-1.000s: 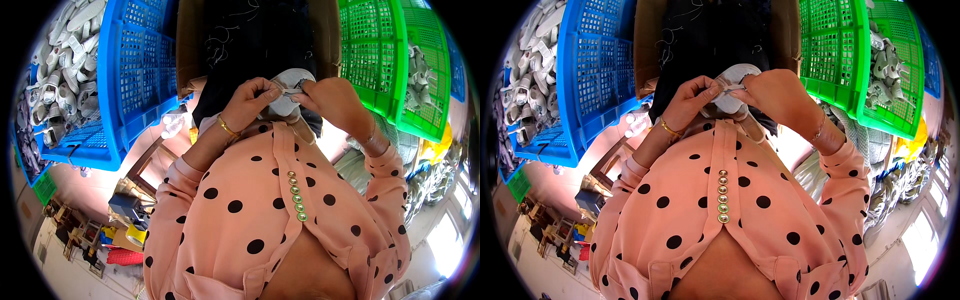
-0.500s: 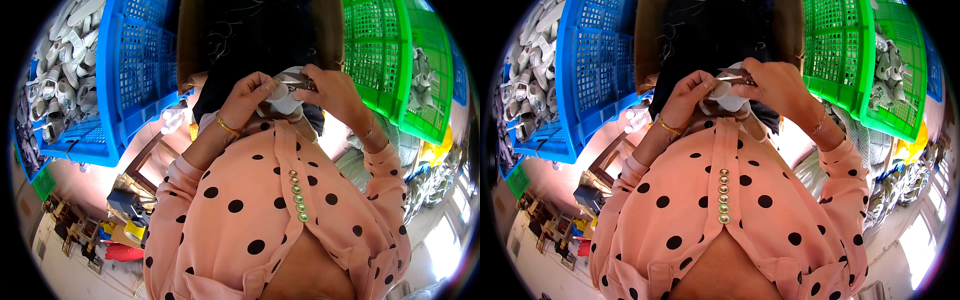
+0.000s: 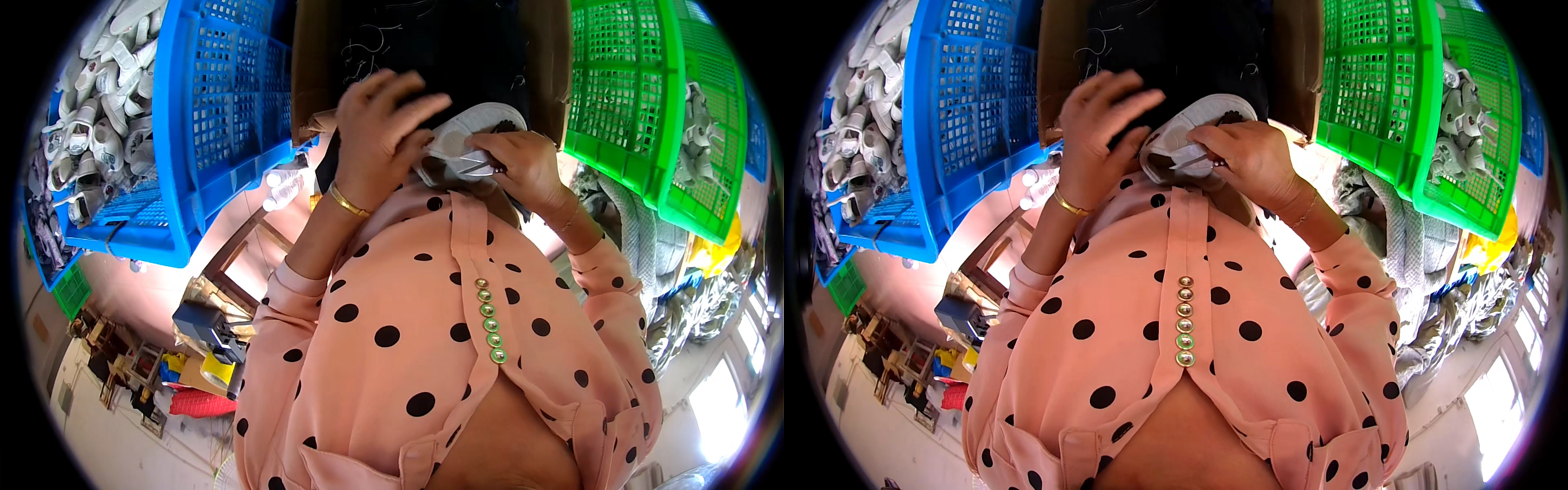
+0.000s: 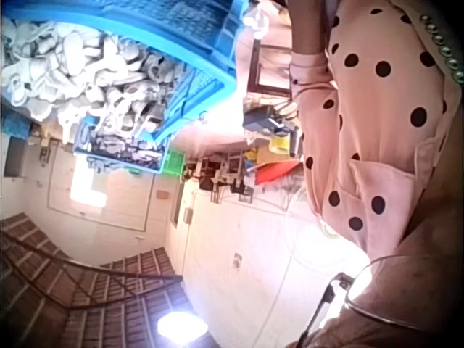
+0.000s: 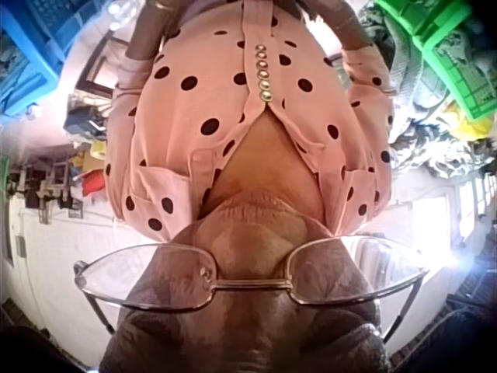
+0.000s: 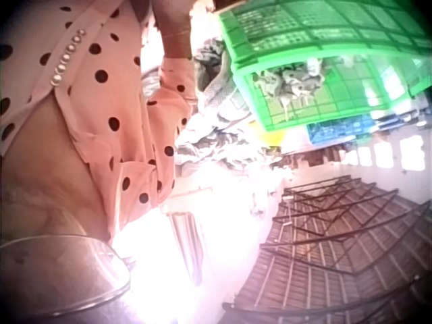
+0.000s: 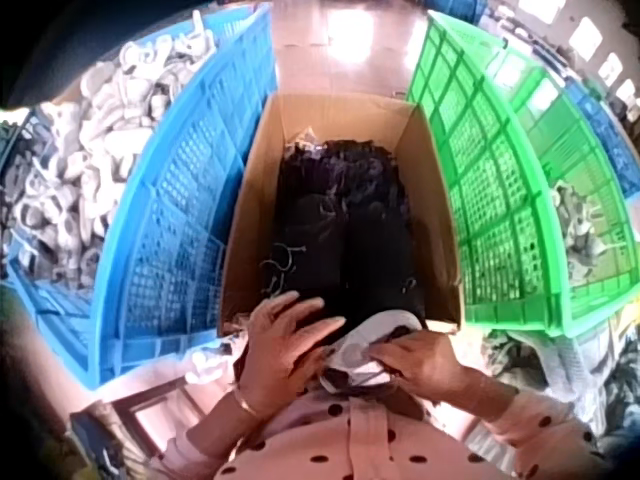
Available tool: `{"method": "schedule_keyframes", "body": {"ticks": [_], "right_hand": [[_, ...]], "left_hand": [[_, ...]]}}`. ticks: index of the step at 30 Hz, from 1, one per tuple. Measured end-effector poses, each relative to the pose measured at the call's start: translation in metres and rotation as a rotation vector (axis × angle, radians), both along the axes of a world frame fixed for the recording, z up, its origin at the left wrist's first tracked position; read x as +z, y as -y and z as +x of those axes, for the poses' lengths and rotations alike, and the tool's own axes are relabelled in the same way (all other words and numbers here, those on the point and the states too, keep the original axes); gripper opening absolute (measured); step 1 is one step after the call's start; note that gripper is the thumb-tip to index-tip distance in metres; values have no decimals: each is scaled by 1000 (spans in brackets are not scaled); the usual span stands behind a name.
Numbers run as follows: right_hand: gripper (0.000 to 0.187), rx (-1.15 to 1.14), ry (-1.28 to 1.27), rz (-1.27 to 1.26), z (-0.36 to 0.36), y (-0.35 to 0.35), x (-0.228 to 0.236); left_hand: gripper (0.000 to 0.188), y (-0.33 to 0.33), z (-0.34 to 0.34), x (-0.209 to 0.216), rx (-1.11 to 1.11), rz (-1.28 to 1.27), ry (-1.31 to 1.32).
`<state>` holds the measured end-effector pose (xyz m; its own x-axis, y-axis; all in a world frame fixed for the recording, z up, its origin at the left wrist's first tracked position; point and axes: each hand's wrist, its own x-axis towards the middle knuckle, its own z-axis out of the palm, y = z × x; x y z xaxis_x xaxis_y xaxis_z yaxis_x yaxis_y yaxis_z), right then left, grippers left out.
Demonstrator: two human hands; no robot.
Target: The person uses scissors to trim loose threads and excess fabric from the edges of white baby slippers. They handle the slippers one at a time, picking them from a blue crate, performing the trimming, and placing the finished items into a green crate.
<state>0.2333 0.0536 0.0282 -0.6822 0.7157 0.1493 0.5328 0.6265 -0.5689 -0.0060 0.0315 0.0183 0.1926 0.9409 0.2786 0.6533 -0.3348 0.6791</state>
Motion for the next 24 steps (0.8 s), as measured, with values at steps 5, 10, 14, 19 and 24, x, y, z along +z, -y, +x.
{"method": "schedule_keyframes", "body": {"ticks": [5, 10, 14, 19, 24], "right_hand": [[34, -31, -9, 115, 3, 8, -10], [35, -104, -110, 90, 1, 11, -13], [47, -131, -98, -27, 6, 16, -21], [47, -209, -124, -66, 5, 21, -21], [45, -203, -203, 7, 3, 18, -21]], "left_hand": [[14, 9, 19, -5, -96, 122, -68], [9, 0, 16, -5, -243, 229, -141], [8, -3, 19, -11, -279, 324, -219], [5, -1, 15, -12, -162, -374, 480], [5, -4, 5, -18, -6, -337, 435]]}}
